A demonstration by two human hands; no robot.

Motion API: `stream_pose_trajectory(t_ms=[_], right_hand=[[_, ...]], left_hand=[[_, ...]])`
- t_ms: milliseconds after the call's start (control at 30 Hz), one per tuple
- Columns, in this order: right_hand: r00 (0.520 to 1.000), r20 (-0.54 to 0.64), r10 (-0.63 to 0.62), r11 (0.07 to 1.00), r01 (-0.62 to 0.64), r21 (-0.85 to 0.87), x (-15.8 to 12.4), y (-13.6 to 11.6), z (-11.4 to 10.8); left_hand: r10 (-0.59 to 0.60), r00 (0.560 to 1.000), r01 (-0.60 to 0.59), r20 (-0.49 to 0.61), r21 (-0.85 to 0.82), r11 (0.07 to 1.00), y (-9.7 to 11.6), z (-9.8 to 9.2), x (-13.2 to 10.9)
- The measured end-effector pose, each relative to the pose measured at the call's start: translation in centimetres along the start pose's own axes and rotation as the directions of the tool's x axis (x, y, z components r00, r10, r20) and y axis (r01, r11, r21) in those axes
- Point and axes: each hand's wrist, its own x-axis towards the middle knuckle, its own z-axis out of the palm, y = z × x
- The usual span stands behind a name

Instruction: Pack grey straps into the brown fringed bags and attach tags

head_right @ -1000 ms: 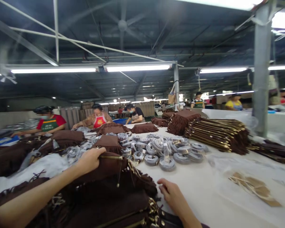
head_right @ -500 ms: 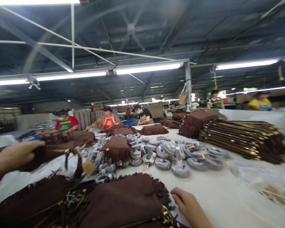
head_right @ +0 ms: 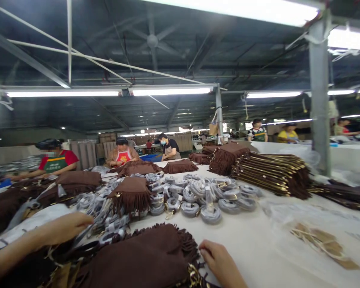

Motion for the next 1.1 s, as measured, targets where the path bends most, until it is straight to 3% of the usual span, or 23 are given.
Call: stream_pose_trajectory(t_ms=[100, 233, 333, 433, 567, 700, 767, 867, 933, 1100], right_hand=[[1.000, 0.003, 0.019, 1.000, -0.019, 0.007, -0.2, -0.4, -0.3], [1.000, -0.017, 0.026, 0.998, -0.025, 0.065, -0.5, -1.1, -0.7], [0.999, -0.035, 0.019, 0.994, -0.015, 0.105, -0.6, -1.8, -1.2], [0.999, -0.028, 0.026, 0.993, -0.023, 0.113, -0.6, -2.7, -1.8], [0.990, 0.141, -0.004, 0.945, -0.043, 0.324, -1.1, -3.9, -2.8], [0.943, 0.333, -0.004, 0.843, -0.176, 0.508, -1.5, -4.4, -3.0], [0.929, 0.371, 0.005, 0.832, -0.210, 0.513, -1.6, -4.6, -2.9], [0.933, 0.359, 0.033, 0.826, -0.228, 0.515, -1.5, -4.8, -3.0], [0.958, 0.285, 0.043, 0.823, -0.196, 0.533, -1.4, -5.1, -3.0], [0.986, 0.145, 0.081, 0.842, -0.145, 0.519, -1.2, -5.6, -2.8]], left_hand=[[0.148, 0.939, -0.159, 0.310, 0.009, 0.987, 1.6, 5.8, 1.4], [0.269, 0.832, -0.311, 0.486, 0.006, 0.951, 4.8, 14.6, 1.0], [0.246, 0.799, -0.398, 0.550, 0.176, 0.900, 7.0, 18.2, -0.1], [0.279, 0.797, -0.438, 0.536, 0.194, 0.878, 8.6, 19.6, -0.5], [0.413, 0.729, -0.445, 0.546, -0.081, 0.892, 10.0, 21.6, -0.4], [0.407, 0.788, -0.310, 0.461, -0.273, 0.911, 9.5, 23.5, -0.4], [0.438, 0.785, -0.309, 0.438, -0.336, 0.890, 9.1, 23.4, -0.4], [0.522, 0.720, -0.381, 0.457, -0.369, 0.848, 9.1, 22.4, -0.8], [0.569, 0.684, -0.430, 0.457, -0.378, 0.820, 9.4, 21.7, -1.2], [0.616, 0.639, -0.477, 0.460, -0.391, 0.787, 10.0, 21.5, -1.6]])
